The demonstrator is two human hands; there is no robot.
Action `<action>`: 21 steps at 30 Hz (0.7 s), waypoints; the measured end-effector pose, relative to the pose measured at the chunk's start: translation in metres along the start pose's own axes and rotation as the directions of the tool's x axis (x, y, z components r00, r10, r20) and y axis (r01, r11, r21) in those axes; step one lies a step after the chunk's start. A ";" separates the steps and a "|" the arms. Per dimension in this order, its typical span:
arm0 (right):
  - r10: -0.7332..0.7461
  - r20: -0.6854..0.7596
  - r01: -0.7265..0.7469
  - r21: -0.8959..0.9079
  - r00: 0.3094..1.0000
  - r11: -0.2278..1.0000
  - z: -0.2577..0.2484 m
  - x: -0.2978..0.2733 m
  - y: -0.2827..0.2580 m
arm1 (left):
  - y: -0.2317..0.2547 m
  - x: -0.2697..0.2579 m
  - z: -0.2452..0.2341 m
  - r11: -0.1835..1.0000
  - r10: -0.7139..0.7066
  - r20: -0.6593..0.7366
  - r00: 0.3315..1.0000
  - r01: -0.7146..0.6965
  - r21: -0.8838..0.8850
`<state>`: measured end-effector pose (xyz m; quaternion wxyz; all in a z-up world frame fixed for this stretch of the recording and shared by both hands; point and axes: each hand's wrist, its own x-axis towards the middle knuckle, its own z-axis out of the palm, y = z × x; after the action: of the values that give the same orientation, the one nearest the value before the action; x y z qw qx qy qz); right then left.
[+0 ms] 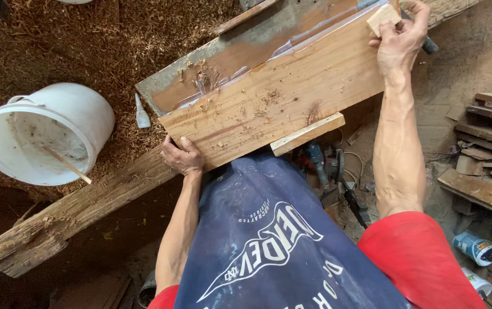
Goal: The person hammers a wooden board clamped to a workbench, then applies glue from a tube along a seam and spreads it with a finger. They adjust the clamp and repeat the gluing process on another section of the board.
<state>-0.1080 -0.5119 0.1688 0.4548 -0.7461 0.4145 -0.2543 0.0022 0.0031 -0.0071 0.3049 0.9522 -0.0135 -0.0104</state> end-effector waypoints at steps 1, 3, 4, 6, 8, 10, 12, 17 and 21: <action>-0.012 -0.002 0.012 -0.009 1.000 1.000 0.000 0.001 -0.001 | -0.001 0.000 0.001 1.000 0.006 -0.005 1.000 -0.006 0.000; -0.025 0.029 0.025 0.017 0.999 1.000 -0.004 0.002 0.003 | -0.004 -0.002 0.002 1.000 0.016 -0.018 1.000 -0.016 -0.005; -0.028 0.061 0.024 0.051 0.998 0.998 -0.009 0.002 0.006 | -0.005 -0.002 0.003 1.000 0.021 -0.025 0.999 -0.022 -0.010; -0.095 0.110 0.093 0.018 0.989 0.995 -0.014 0.006 0.015 | -0.006 -0.002 0.004 1.000 0.020 -0.031 0.999 -0.021 -0.011; -0.218 0.155 0.236 -0.111 0.964 0.965 -0.020 0.012 0.027 | -0.008 -0.003 0.007 1.000 0.008 -0.028 1.000 -0.008 -0.003; -0.425 0.108 0.427 -0.434 0.899 0.793 -0.022 0.029 0.041 | -0.011 -0.003 0.007 0.999 0.032 -0.036 0.999 -0.032 0.005; -0.500 0.097 0.435 -0.651 0.860 0.622 -0.025 0.038 0.055 | -0.011 -0.003 0.007 1.000 0.022 -0.028 0.999 -0.022 0.008; -0.277 0.063 0.212 -0.808 0.959 0.550 -0.031 0.059 0.095 | -0.006 -0.003 0.002 1.000 -0.007 -0.013 1.000 0.007 -0.010; -0.378 0.142 0.338 -0.780 0.915 0.527 -0.030 0.070 0.108 | 0.000 -0.002 -0.001 1.000 0.012 -0.027 1.000 -0.012 -0.003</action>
<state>-0.1359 -0.6114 0.0868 0.0067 -0.9316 0.3316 -0.1491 0.0000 0.0035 -0.0067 0.3066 0.9517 -0.0152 0.0043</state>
